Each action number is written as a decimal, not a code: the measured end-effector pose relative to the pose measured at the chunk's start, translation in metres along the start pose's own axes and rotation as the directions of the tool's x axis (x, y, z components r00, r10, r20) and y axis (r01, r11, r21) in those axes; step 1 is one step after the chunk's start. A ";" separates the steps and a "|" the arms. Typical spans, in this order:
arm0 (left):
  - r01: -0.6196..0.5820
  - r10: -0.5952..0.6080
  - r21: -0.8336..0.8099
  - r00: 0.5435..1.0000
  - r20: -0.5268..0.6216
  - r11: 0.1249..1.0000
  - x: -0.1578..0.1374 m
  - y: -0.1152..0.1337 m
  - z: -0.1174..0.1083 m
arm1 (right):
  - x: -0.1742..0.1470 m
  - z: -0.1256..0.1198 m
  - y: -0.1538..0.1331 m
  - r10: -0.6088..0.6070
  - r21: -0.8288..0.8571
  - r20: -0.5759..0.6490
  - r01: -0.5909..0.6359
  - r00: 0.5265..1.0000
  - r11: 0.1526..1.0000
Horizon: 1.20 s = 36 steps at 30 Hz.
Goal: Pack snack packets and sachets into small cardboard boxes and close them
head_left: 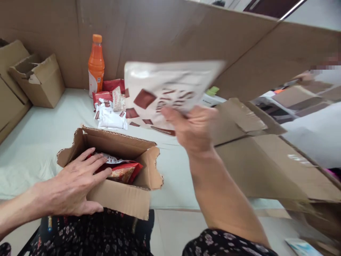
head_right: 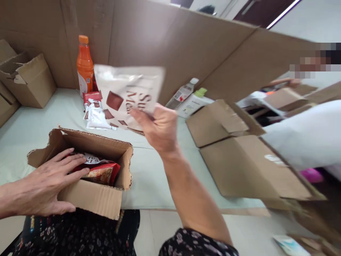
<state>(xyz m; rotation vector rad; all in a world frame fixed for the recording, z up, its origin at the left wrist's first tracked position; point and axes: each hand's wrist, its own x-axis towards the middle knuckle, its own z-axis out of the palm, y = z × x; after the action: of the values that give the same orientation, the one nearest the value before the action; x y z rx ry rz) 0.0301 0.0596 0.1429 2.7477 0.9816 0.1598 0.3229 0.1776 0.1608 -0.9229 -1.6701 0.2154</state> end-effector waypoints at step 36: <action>-0.057 0.071 0.065 0.971 -0.227 0.996 -0.024 0.001 0.003 | -0.019 0.029 -0.072 0.149 -0.235 0.932 0.239 0.329 0.942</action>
<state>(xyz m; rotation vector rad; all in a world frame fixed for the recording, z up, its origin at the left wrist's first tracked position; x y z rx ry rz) 0.0131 0.0430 0.1401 2.8636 0.9660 0.4763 0.2649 0.1259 0.1786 -1.0711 -2.9452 0.5264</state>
